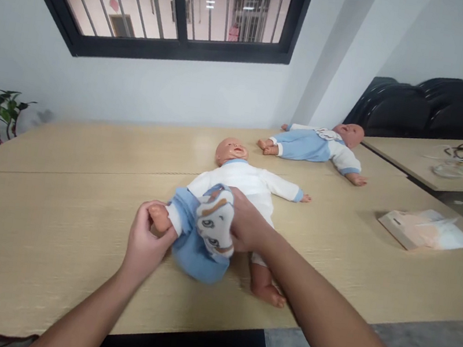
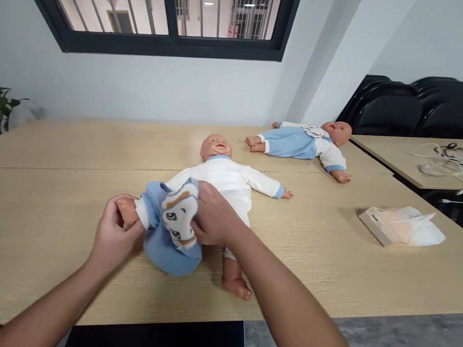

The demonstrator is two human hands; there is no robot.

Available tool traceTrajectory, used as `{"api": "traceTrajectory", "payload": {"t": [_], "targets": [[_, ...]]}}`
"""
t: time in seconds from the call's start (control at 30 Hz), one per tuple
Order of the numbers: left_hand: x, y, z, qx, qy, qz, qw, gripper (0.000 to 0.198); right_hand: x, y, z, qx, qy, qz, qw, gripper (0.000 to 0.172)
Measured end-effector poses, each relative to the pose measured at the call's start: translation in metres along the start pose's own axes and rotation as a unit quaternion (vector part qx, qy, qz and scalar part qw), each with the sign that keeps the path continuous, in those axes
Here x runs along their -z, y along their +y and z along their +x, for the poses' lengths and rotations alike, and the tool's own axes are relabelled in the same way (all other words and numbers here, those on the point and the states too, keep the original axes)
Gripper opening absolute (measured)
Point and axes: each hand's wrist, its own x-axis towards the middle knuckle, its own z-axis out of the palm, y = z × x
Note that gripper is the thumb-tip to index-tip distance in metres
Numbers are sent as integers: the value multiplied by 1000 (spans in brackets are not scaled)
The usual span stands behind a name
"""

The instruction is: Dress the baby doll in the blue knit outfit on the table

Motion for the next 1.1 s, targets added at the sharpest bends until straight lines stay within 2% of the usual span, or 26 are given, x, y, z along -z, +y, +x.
{"api": "traceTrajectory", "payload": {"t": [0.07,0.17,0.27,0.33,0.4,0.47,0.6,0.7,0.83,0.93,1.03,1.1], "targets": [[1,-1,4,23,12,-21,999,38,10,-6,-2,-21,-22,94,995,36],[2,-5,10,48,21,-43,998,35,12,-16,-3,-102,-90,258,956,41],[2,-8,13,77,20,-54,995,29,1,-20,-2,-192,-156,321,914,47],[2,-8,14,95,16,-62,993,28,-7,-18,-1,-225,-187,345,892,40],[2,-7,13,101,17,-62,993,27,-11,-12,-1,-236,-191,377,875,31],[3,-7,13,94,20,-55,994,26,-9,-5,-2,-246,-142,415,864,30],[6,-8,13,62,30,-45,997,27,14,14,-4,-308,85,467,825,31],[11,-8,12,11,31,-16,999,34,40,40,-10,-352,205,450,795,30],[13,-2,4,-78,26,19,996,37,60,84,-28,-394,331,390,763,42],[13,4,-10,-135,9,35,990,38,58,101,-39,-426,373,359,742,44],[15,7,-31,-175,-9,71,982,41,51,100,-42,-420,365,383,737,42],[16,8,-47,-184,-34,101,977,41,48,96,-39,-407,351,396,744,40]]}}
